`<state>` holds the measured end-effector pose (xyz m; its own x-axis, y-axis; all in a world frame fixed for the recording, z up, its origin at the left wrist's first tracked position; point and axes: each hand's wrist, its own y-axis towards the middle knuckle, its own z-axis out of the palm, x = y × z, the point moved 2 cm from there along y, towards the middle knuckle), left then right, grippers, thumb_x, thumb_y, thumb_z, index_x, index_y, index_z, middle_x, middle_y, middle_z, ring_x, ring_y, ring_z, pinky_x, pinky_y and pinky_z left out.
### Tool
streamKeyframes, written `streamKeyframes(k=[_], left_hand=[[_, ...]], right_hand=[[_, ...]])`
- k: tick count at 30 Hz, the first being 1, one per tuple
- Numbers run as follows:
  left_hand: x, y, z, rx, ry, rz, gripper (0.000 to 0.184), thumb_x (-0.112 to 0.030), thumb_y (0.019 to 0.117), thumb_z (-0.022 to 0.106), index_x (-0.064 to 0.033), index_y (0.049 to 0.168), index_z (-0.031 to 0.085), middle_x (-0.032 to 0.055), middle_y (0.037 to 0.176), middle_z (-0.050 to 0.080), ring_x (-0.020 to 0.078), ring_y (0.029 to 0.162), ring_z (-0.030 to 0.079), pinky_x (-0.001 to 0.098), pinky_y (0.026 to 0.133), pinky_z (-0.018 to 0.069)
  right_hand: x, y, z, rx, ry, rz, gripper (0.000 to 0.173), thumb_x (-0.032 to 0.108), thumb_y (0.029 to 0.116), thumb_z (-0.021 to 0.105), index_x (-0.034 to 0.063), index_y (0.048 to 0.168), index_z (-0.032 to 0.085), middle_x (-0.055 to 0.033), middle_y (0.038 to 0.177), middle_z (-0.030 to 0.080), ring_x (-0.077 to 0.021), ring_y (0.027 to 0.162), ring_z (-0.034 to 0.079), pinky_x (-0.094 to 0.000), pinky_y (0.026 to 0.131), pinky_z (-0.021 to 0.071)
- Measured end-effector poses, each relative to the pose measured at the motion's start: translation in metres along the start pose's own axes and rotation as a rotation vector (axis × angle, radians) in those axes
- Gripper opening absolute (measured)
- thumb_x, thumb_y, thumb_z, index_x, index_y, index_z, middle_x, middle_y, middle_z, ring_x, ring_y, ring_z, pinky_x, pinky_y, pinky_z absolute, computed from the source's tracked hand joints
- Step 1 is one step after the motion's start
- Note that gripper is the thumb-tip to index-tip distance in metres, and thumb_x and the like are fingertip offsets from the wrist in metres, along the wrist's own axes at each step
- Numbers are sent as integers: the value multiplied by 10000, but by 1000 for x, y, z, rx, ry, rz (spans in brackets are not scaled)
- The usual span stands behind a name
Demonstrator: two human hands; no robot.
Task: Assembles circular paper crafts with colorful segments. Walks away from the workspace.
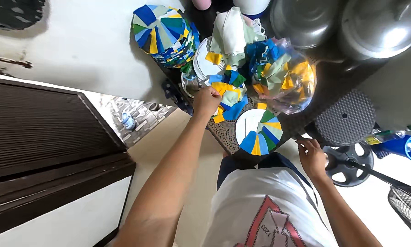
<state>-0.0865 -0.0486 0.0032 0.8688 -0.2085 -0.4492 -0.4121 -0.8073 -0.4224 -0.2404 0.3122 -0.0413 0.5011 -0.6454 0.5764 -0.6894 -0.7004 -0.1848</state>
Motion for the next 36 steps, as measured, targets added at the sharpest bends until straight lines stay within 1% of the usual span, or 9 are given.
streamKeyframes(k=[4,8,12,14,16,18,23,27,36], left_hand=[[1,-2,0,-7,11,9,210,-145,995,640,11,1126,689,235,1104,692,399,1087,652,620,947,480],[6,-4,2,24,-18,20,243,-143,1009,631,7,1198,659,214,1170,692,369,1128,656,587,992,483],[5,-9,4,86,67,34,199,-143,1003,630,4,1116,704,232,1131,693,410,1120,642,633,961,472],[0,-13,0,90,122,-1,226,-169,999,635,5,1129,700,251,1161,679,437,1149,627,661,959,463],[-8,-15,-6,16,122,2,256,-169,990,634,16,1162,677,263,1192,662,453,1155,623,670,954,473],[-20,-12,-12,-56,88,59,265,-142,998,612,12,1208,662,252,1222,661,433,1171,626,644,978,480],[-49,0,1,-135,59,364,233,-66,983,596,-7,1179,707,217,1231,662,379,1169,631,546,1006,500],[-65,7,15,-133,204,366,295,-150,971,667,16,1215,654,256,1261,630,432,1215,594,580,1016,476],[-56,20,22,-109,287,345,208,-103,1018,557,43,1096,683,252,1179,672,441,1160,629,609,974,486]], right_hand=[[-1,-1,2,2,3,0,241,55,996,544,-15,1089,755,-242,1115,694,-361,925,703,-490,801,577],[-2,-2,4,3,9,-8,238,46,993,546,-20,1086,755,-242,1112,694,-358,912,703,-489,793,577],[-2,-5,5,0,21,-14,234,36,985,550,-29,1080,753,-252,1113,693,-373,932,704,-497,804,576],[-3,-7,4,10,17,-3,234,36,986,549,-27,1079,754,-252,1118,693,-375,934,704,-506,805,576],[-4,-8,2,29,16,18,240,40,991,543,-26,1090,751,-254,1130,689,-383,955,701,-525,822,575],[-7,-11,2,5,16,18,233,34,981,550,-28,1079,753,-250,1117,692,-377,936,703,-521,809,578],[-8,-20,-1,-24,12,56,229,32,979,557,-23,1078,756,-248,1106,693,-365,903,702,-507,783,578],[-10,-27,0,-36,33,95,230,32,982,556,-19,1081,757,-248,1108,689,-358,884,699,-495,765,576],[-15,-32,4,-47,59,106,230,39,981,555,-13,1076,758,-240,1100,690,-355,898,699,-491,774,577]])
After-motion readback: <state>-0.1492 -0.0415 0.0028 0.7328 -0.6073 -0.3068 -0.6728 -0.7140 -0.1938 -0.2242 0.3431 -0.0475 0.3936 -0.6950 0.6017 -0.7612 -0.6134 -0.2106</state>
